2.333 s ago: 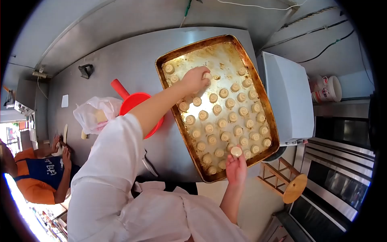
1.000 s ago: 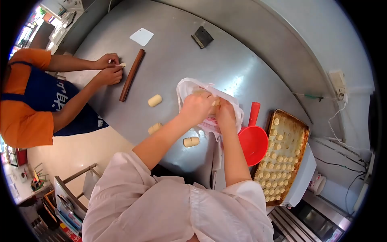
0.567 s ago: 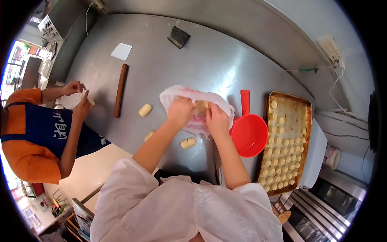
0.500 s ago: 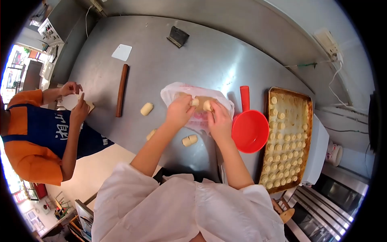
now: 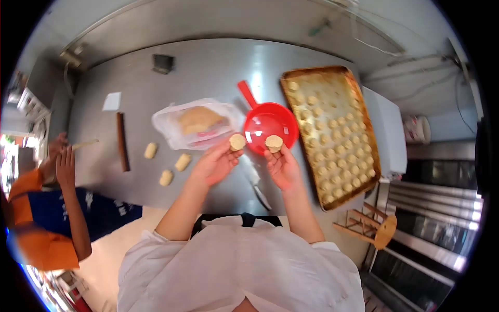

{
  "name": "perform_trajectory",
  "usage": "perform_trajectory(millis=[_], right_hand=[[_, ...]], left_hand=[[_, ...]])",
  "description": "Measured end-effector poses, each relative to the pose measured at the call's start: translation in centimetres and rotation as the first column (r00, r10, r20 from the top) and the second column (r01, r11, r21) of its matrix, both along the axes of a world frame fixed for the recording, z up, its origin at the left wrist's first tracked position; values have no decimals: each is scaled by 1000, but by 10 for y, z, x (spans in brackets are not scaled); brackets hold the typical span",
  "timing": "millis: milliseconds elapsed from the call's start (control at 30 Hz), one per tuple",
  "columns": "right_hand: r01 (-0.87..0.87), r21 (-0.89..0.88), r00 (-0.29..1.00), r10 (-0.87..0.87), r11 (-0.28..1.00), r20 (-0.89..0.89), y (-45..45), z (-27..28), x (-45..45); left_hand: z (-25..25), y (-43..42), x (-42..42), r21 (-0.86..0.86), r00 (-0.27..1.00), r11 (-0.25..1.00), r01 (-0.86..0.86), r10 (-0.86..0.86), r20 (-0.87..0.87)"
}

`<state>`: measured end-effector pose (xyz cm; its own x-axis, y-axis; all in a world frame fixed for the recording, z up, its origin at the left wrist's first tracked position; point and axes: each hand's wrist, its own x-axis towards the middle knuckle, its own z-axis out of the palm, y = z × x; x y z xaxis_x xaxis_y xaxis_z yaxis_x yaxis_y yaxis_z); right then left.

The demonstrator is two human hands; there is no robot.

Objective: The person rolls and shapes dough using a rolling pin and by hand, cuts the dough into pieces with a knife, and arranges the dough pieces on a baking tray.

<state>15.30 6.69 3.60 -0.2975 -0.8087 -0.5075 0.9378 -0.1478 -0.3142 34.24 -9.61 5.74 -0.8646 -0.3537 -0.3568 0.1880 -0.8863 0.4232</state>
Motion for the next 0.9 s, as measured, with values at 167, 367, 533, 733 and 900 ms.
perform_trajectory(millis=[167,367,533,733,900], right_hand=[[259,300,888,-105,918,-447,43,-6,-65],[523,368,327,218,768,-919,60,-51,-202],[607,345,-101,500,716,-860,35,-61,-274],[530,447,-331,661,721,-673,9,-93,-309],[553,335,-356,580,763,-733,2,-102,-311]], left_hand=[[14,25,-85,-364,938,920,147,-13,347],[-4,26,-208,-791,952,562,243,17,304],[5,21,-309,-873,885,198,446,52,464],[-46,3,-406,-876,875,-99,473,167,454],[-87,3,-452,-787,851,-329,522,258,457]])
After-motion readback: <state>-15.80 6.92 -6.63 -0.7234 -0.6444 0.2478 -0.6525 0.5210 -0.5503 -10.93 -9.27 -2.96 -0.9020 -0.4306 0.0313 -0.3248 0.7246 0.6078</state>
